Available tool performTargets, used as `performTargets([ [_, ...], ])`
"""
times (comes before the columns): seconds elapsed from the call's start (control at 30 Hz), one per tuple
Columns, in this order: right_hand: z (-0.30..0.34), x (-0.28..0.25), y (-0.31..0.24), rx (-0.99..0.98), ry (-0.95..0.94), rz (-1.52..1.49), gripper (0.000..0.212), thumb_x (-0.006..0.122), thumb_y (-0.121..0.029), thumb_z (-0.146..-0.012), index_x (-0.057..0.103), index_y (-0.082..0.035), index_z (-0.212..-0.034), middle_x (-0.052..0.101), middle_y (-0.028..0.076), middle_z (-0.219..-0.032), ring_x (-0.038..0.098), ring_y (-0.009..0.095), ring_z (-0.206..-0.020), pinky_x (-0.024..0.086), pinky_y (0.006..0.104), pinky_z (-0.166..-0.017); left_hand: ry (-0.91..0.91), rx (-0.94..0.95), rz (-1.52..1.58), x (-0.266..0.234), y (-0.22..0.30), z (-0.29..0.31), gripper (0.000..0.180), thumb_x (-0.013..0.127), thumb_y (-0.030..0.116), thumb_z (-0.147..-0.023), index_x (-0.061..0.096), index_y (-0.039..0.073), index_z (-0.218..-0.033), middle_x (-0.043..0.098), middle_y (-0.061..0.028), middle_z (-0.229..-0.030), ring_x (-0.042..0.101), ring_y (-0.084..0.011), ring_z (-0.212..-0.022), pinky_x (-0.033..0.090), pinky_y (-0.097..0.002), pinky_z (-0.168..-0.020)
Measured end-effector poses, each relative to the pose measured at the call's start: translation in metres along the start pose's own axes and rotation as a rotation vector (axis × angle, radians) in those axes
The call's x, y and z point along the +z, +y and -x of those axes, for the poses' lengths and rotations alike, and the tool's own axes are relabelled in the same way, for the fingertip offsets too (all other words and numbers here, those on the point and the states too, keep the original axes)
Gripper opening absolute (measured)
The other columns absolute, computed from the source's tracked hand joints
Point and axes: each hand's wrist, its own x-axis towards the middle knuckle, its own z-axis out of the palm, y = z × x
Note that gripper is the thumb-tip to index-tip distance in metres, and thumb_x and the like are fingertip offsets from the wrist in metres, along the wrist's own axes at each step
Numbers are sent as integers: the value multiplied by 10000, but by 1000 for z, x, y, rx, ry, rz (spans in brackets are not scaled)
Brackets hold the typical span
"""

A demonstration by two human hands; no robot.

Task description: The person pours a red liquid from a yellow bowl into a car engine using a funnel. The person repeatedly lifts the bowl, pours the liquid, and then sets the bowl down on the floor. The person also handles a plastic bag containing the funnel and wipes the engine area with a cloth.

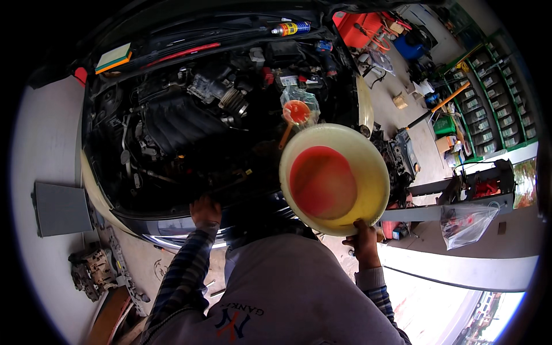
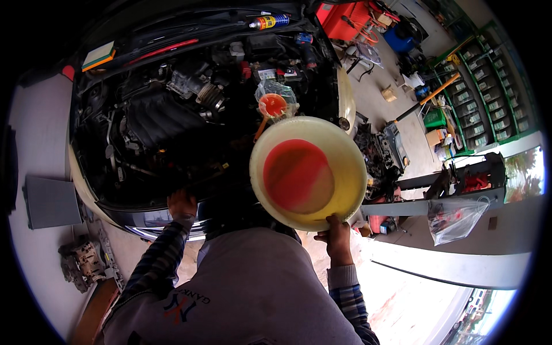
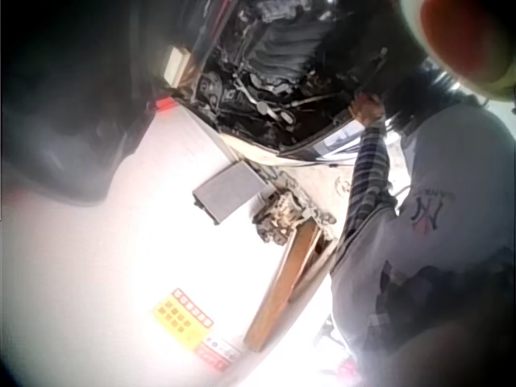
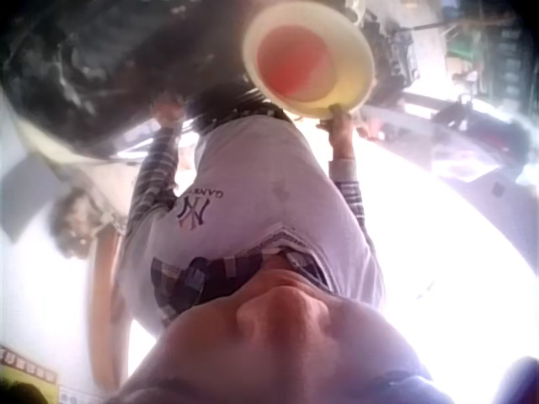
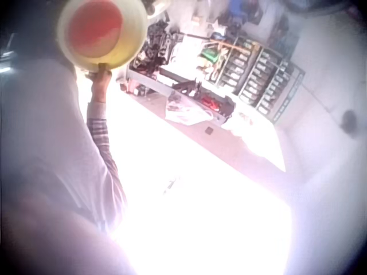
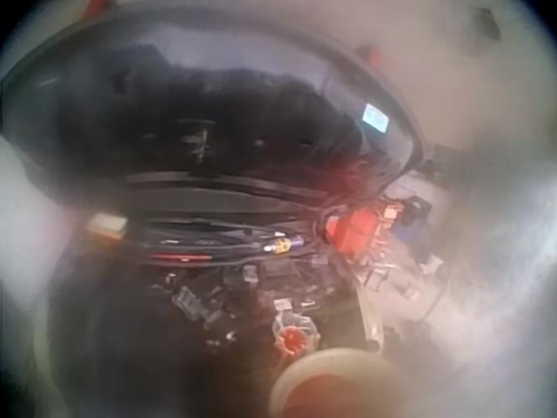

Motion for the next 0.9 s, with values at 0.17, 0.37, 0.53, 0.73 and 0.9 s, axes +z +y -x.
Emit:
performTargets([
  [0.17, -1, -5, 2, -4, -41, -16, 369, 571, -246, -886, 558, 66, -1084, 622, 119, -754, 620, 180, -518, 611, 340, -490, 7, 0, 23, -1, 2, -1, 426, 568, 305, -827, 636, 56, -1167, 649, -123, -1089, 600, -331, -995, 426, -514, -969],
  [0.37, -1, 1, 1, -9, 11, -2, 358, 568, -270, -891, 595, 62, -1025, 600, 119, -686, 610, 209, -498, 596, 341, -474, 57, 32, 36, 0, 1, 0, 354, 576, 294, -824, 655, 57, -1075, 658, -121, -999, 605, -336, -962, 439, -521, -942],
  [0.53, -3, -1, 3, 8, 10, 6, 346, 568, -282, -894, 600, 43, -1008, 597, 115, -676, 611, 208, -503, 591, 339, -469, 90, 35, 43, 1, 1, 1, 319, 584, 286, -815, 662, 59, -1026, 658, -118, -975, 607, -333, -947, 452, -533, -906],
  [0.73, -3, 0, 4, 15, 26, 15, 338, 571, -295, -898, 607, 24, -1005, 589, 109, -668, 608, 209, -507, 584, 329, -473, 91, 34, 52, -5, 3, 1, 287, 596, 283, -795, 657, 64, -969, 654, -113, -972, 605, -329, -940, 453, -531, -910],
  [0.9, -1, 1, 3, 22, 29, 15, 330, 570, -296, -901, 612, 16, -1001, 587, 108, -669, 603, 208, -508, 580, 329, -470, 110, 36, 44, -8, 6, 0, 266, 596, 286, -791, 654, 71, -936, 651, -111, -970, 604, -330, -936, 455, -533, -905],
])
